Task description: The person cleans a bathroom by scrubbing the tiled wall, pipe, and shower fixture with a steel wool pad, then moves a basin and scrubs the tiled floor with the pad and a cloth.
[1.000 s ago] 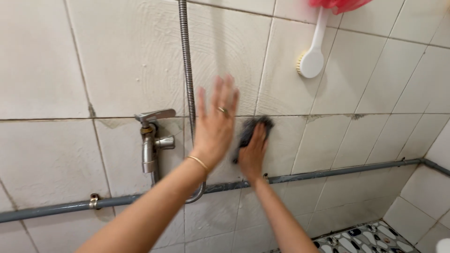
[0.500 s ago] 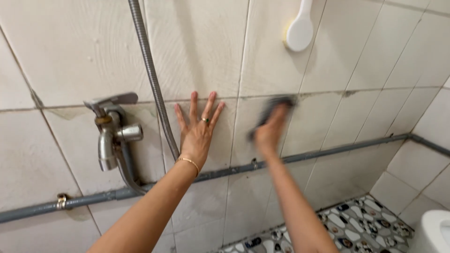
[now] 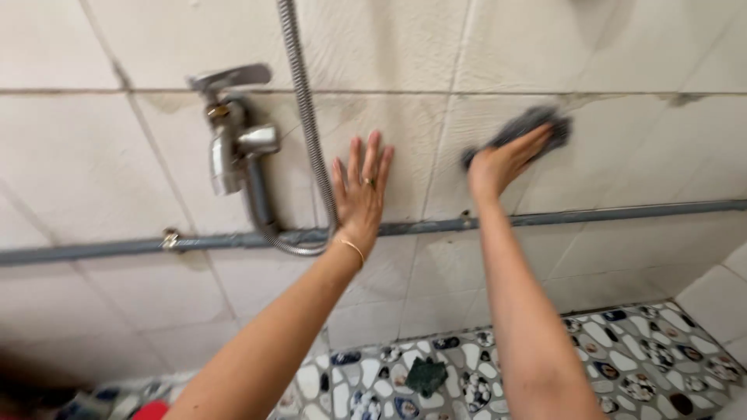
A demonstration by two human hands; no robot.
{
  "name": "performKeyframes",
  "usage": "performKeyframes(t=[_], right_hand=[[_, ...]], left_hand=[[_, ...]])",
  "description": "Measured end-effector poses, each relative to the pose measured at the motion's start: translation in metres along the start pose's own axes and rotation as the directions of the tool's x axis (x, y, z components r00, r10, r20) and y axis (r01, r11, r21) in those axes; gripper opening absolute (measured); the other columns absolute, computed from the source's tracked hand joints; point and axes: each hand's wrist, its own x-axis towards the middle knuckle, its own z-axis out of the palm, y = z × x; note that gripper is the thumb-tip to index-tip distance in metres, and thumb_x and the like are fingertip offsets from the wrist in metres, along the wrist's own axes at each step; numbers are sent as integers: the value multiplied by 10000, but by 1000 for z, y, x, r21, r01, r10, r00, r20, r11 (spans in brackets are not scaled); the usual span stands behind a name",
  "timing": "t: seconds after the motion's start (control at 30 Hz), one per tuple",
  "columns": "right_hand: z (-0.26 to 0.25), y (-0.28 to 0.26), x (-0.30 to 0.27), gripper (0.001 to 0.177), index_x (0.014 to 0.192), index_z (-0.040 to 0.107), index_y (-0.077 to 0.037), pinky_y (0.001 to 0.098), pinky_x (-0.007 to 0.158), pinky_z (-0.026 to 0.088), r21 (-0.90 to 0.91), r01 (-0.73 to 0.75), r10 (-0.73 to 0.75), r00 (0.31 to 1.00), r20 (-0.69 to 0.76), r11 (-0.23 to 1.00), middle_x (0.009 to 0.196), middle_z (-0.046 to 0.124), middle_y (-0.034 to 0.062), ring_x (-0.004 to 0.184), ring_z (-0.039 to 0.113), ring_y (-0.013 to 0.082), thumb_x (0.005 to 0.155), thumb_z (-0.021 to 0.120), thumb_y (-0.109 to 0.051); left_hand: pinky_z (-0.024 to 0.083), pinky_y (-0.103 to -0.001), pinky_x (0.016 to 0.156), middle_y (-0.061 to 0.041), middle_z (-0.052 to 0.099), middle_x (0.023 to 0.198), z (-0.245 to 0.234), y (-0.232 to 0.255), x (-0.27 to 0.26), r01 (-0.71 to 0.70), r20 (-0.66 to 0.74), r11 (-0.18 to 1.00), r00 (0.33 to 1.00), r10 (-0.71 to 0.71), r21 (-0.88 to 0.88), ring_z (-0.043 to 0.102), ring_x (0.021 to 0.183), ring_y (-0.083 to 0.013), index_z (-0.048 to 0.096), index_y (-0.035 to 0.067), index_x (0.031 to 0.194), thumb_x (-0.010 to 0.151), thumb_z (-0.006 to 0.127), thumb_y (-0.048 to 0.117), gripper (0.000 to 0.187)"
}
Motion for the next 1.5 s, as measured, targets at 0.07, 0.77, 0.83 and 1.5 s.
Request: performKeyframes(t=[0.07, 0.77, 0.83, 1.5], right_hand=[[0, -39, -1, 903, 1623, 41, 39, 580, 1244, 41, -32, 3, -1, 997, 73, 999, 1693, 57, 280, 1575, 43, 422, 853, 511, 40], [1, -123, -80, 884, 1628, 231, -55, 616, 1255, 87, 136, 698, -682, 609, 405, 703, 1692, 237, 165, 1580, 160, 356, 849, 638, -155], [-24, -107, -93, 795, 1541, 356, -84, 600, 1210, 174, 220, 852, -783, 294, 548, 474, 1595, 370, 148, 1493, 305, 315, 798, 630, -142], [-18, -116, -73, 577, 1382, 602, -251, 489, 1251, 335, 159, 937, -869, 213, 447, 311, 1352, 630, -35, 1310, 565, 190, 861, 593, -4]], left_hand=[[157, -579, 1232, -181, 89, 1737, 8, 7, -45, 35, 49, 998, 998, -33, -48, 139, 1581, -402, 179, 97, 1684, 1018, 525, 162, 752], [63, -458, 1250, -190, 33, 1701, -6, -90, -124, -190, 477, 879, 780, 405, -437, 21, 1574, -371, 13, -27, 1610, 840, 642, 175, 1015], [58, -532, 1229, -115, 47, 1699, 4, -95, -129, -164, 435, 886, 823, 365, -434, 38, 1560, -340, 8, 59, 1621, 825, 655, 178, 1032], [30, -517, 1248, -156, 69, 1700, 10, -109, -126, -164, 444, 803, 761, 473, -573, 36, 1572, -328, 12, 21, 1609, 785, 737, 434, 1174]])
